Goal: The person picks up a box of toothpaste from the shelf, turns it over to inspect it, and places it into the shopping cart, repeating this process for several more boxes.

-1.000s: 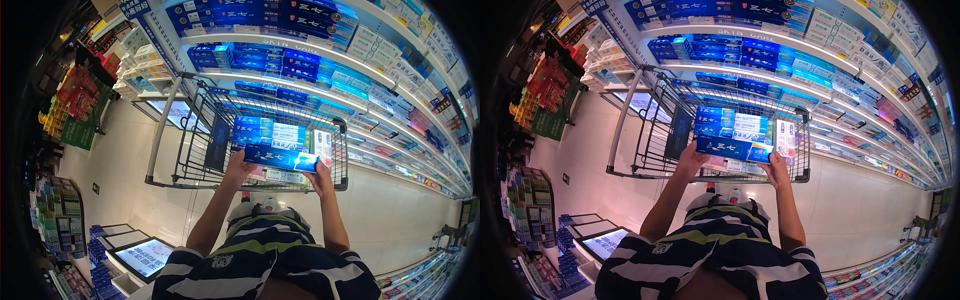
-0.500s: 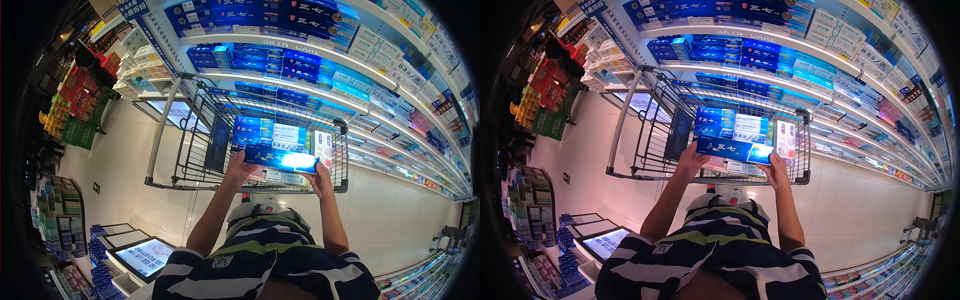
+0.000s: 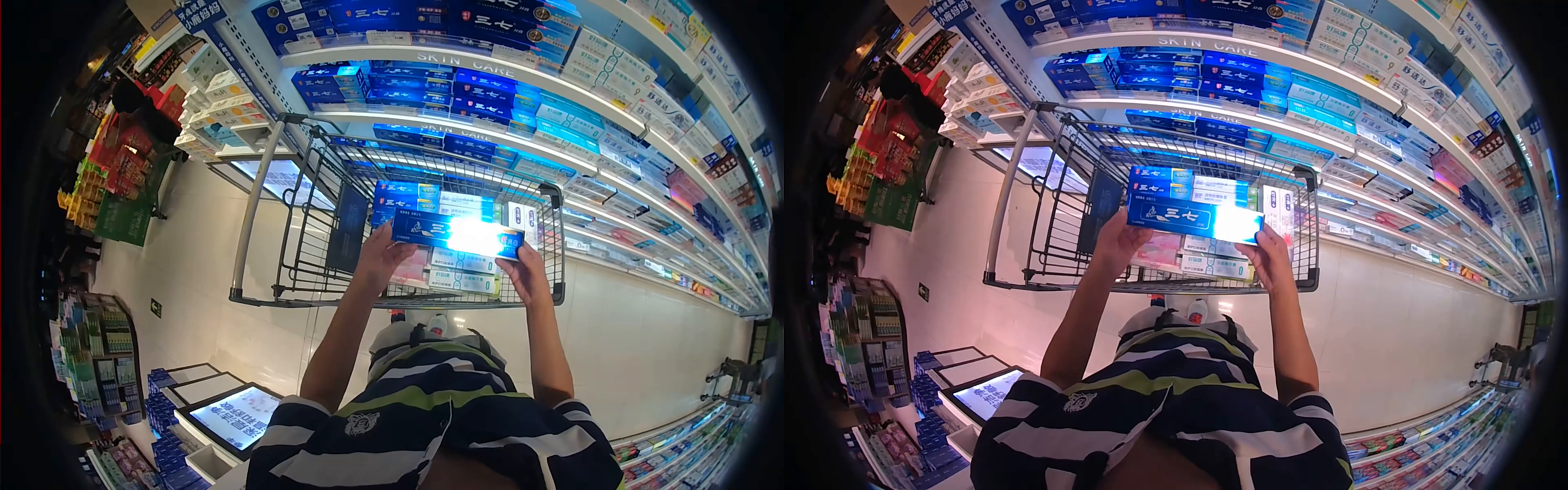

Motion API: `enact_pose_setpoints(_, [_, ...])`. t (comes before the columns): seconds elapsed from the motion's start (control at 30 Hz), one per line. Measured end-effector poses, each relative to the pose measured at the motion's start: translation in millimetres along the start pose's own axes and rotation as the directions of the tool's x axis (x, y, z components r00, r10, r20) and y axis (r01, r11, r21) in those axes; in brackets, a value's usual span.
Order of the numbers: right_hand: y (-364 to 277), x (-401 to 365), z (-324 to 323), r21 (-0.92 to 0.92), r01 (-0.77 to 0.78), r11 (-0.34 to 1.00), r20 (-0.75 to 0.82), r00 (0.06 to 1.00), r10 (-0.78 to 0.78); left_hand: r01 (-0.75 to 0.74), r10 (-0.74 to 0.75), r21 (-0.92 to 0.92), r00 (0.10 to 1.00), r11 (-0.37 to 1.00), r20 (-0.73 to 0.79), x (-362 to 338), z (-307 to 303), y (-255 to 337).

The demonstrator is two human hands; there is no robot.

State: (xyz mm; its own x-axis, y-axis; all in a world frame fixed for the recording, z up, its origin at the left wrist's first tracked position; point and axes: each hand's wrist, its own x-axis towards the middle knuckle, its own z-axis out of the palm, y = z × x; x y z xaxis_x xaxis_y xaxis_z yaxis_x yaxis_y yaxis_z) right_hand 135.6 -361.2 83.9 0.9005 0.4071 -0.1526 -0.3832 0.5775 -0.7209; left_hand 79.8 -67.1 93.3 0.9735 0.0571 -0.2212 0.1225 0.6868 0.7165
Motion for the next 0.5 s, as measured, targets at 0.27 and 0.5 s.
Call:
enact_pose_setpoints(0.27, [-53,15,35,-0.166,0.135,0.977,0.101,0.988,-0.119,-0.128,0.116,0.093,0.986,0.987,0.120,8,49,52])
enact_pose_setpoints(0.5, [-70,18,49,-0.248,0.210,0.946,0.179,0.969,-0.168,-0.224,0.195,0.125,0.958,0.967,0.210,4,60,66])
